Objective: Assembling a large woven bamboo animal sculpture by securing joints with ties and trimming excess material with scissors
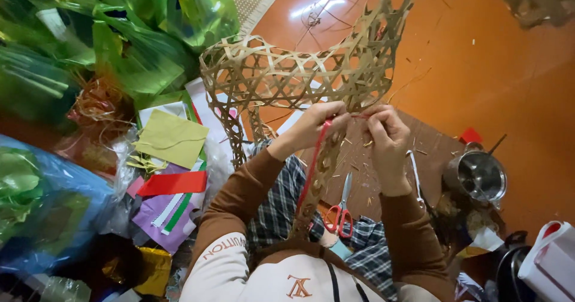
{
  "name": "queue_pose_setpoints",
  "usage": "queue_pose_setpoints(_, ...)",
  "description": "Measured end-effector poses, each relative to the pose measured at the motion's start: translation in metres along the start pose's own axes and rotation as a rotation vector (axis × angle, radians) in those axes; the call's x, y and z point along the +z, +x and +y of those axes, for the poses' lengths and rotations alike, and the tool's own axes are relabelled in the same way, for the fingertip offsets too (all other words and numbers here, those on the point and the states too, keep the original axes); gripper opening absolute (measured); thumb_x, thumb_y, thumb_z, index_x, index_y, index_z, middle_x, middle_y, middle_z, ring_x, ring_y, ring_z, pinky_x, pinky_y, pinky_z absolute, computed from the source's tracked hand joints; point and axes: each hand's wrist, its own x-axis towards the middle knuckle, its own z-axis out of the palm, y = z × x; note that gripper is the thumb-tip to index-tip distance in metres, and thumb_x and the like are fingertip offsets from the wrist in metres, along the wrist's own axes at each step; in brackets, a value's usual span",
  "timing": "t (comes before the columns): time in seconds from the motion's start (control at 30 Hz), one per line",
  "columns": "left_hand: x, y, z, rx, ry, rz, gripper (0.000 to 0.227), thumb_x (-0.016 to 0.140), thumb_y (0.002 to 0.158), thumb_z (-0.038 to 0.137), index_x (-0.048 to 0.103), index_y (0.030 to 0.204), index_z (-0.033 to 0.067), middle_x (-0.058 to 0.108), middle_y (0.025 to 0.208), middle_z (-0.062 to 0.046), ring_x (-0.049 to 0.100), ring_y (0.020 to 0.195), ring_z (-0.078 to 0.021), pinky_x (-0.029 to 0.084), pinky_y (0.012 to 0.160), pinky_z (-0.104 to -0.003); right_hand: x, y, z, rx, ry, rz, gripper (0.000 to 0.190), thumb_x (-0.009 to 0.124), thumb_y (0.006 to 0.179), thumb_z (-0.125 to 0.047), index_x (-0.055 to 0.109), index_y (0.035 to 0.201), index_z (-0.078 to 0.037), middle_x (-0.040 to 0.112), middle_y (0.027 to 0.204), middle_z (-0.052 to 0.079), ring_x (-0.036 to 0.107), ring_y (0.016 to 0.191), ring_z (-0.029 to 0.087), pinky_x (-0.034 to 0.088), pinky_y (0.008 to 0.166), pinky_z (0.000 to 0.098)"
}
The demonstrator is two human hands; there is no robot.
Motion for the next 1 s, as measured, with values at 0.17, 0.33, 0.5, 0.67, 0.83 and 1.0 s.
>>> queue_pose_setpoints(0.17, 0.005, 0.002, 0.013, -0.019, 0.217, 0.004, 0.024, 0.052, 0.102, 0.031, 0.056, 0.087, 0.0134, 0.058, 0.071, -0.014, 0.063, 0.073, -0.0382, 0.050, 0.066, -0.042, 0.000, 0.001, 0.037, 0.384, 0.900, -0.212, 0.012, 0.044, 0.098, -0.014, 0.048, 0.097, -0.003, 0.056, 0.082, 0.025, 0.052, 0.037, 0.029, 0.035, 0.030, 0.0318)
queue_pose_setpoints(0.33, 0.024, 0.007, -0.010, 0.223, 0.960, 0.020, 0.013, 0.056, 0.083, 0.022, 0.046, 0.088, 0.0145, 0.052, 0.068, -0.007, 0.062, 0.060, -0.0326, 0.047, 0.053, -0.044, -0.005, 0.011, -0.029, -0.024, -0.480, -0.449, 0.010, 0.054, 0.092, -0.014, 0.049, 0.095, -0.005, 0.059, 0.077, 0.024, 0.061, 0.070, 0.048, 0.046, 0.057, 0.0540)
queue_pose_setpoints(0.5, 0.035, 0.008, 0.002, 0.300, 1.327, 0.156, 0.014, 0.057, 0.077, 0.020, 0.044, 0.081, 0.0181, 0.047, 0.064, 0.003, 0.059, 0.050, -0.0198, 0.045, 0.044, -0.033, -0.001, 0.009, -0.040, 0.361, -0.644, -0.409, 0.025, 0.060, 0.087, -0.027, 0.056, 0.088, -0.002, 0.068, 0.079, 0.024, 0.064, 0.083, 0.049, 0.050, 0.077, 0.0584)
queue_pose_setpoints(0.67, 0.009, 0.002, 0.019, 0.234, 0.650, -0.101, 0.017, 0.057, 0.083, 0.007, 0.052, 0.099, 0.0083, 0.054, 0.082, -0.012, 0.062, 0.084, -0.0379, 0.052, 0.073, -0.043, -0.012, -0.004, -0.038, 0.024, -0.280, -0.330, 0.007, 0.064, 0.089, -0.005, 0.060, 0.085, -0.001, 0.059, 0.112, 0.016, 0.063, 0.093, 0.035, 0.057, 0.066, 0.0359)
queue_pose_setpoints(0.83, 0.016, 0.000, 0.007, 0.225, 0.582, -0.003, 0.019, 0.067, 0.084, 0.010, 0.058, 0.101, 0.0133, 0.057, 0.086, -0.006, 0.063, 0.085, -0.0282, 0.053, 0.075, -0.035, -0.013, -0.014, -0.008, 0.095, -0.052, -0.288, 0.003, 0.069, 0.087, -0.003, 0.069, 0.087, -0.006, 0.061, 0.086, 0.011, 0.058, 0.071, 0.021, 0.048, 0.059, 0.0310)
queue_pose_setpoints(1.0, 0.015, 0.002, 0.009, 0.231, 0.568, -0.006, 0.007, 0.060, 0.090, 0.008, 0.059, 0.092, 0.0143, 0.057, 0.081, -0.005, 0.062, 0.082, -0.0282, 0.052, 0.073, -0.035, -0.008, -0.010, 0.002, 0.204, 0.647, -0.210, 0.063, 0.046, 0.098, -0.055, 0.059, 0.122, 0.002, 0.067, 0.106, 0.027, 0.064, 0.060, 0.019, 0.046, 0.045, 0.0239)
